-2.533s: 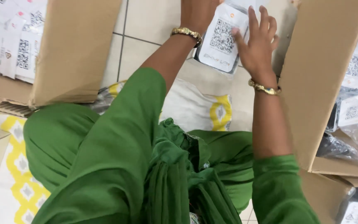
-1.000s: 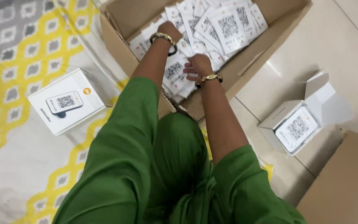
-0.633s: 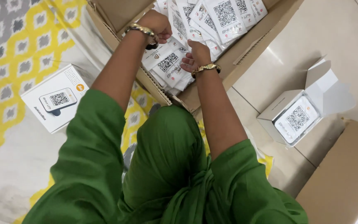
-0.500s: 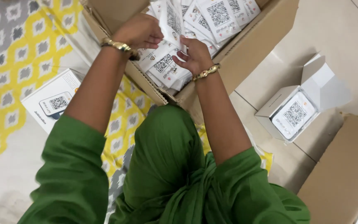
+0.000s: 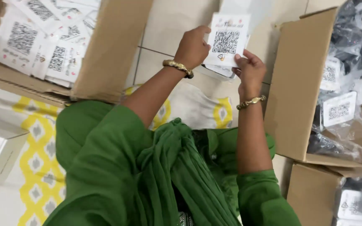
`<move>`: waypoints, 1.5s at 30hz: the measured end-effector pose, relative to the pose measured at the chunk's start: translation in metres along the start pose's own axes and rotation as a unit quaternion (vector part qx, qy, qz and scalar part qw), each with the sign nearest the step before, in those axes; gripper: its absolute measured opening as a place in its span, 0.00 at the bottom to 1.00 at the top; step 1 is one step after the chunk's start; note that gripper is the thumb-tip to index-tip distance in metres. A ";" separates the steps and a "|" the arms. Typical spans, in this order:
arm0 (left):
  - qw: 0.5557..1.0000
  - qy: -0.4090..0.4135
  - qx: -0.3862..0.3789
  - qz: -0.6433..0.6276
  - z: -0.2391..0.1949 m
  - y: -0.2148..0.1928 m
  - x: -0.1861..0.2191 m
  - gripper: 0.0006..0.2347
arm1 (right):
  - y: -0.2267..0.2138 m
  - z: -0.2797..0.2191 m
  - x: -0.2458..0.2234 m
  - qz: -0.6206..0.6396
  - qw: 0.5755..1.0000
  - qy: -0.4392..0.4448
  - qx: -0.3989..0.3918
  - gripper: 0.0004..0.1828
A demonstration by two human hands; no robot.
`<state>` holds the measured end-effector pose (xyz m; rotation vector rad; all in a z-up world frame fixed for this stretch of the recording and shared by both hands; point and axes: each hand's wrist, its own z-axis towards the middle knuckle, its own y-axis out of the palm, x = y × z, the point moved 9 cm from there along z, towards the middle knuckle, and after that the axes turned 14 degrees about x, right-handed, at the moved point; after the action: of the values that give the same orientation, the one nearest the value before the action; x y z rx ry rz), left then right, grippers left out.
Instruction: The person sorts and packs small electronic device boxes with QR codes into larger shipping boxes.
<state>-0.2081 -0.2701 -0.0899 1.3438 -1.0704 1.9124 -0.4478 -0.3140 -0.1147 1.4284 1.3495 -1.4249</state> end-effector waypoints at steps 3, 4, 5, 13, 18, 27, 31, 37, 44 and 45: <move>0.995 0.013 -0.036 0.096 -0.013 0.073 -0.010 0.18 | -0.038 0.025 0.053 -0.027 0.997 0.026 0.066 0.18; 0.983 0.005 -0.026 0.182 -0.015 0.081 -0.016 0.19 | -0.042 0.028 0.061 -0.035 0.996 0.030 0.079 0.18; 0.982 0.005 -0.033 0.185 -0.019 0.087 -0.021 0.19 | -0.044 0.027 0.061 -0.033 0.995 0.037 0.083 0.18; 0.868 0.344 -0.089 0.347 -0.042 0.115 0.019 0.29 | -0.042 0.014 0.029 -0.308 0.941 -0.127 0.061 0.20; 0.866 0.194 -0.267 0.375 -0.034 0.149 0.002 0.39 | -0.052 0.128 0.054 -0.177 0.983 -0.044 0.005 0.25; 0.860 0.173 -0.268 0.398 -0.019 0.149 0.001 0.50 | -0.003 0.281 0.136 0.233 0.919 0.180 -0.264 0.24; 0.895 0.201 -0.241 0.316 -0.024 0.136 -0.005 0.46 | -0.031 0.207 0.042 0.003 0.994 -0.045 -0.095 0.14; 0.981 0.124 -0.081 0.129 -0.024 0.062 -0.007 0.20 | -0.043 0.106 -0.002 -0.061 0.954 -0.289 -0.050 0.10; 0.962 0.263 0.065 -0.025 0.021 0.050 -0.007 0.23 | -0.034 0.085 0.025 -0.194 0.932 -0.305 -0.008 0.05; 0.985 0.170 -0.017 0.002 0.028 0.070 -0.026 0.16 | -0.033 0.085 0.032 -0.220 0.915 -0.339 -0.006 0.04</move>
<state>-0.2419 -0.3306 -0.1300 0.9493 -0.9290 2.0239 -0.5049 -0.3819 -0.1526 0.5139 1.2323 -1.9520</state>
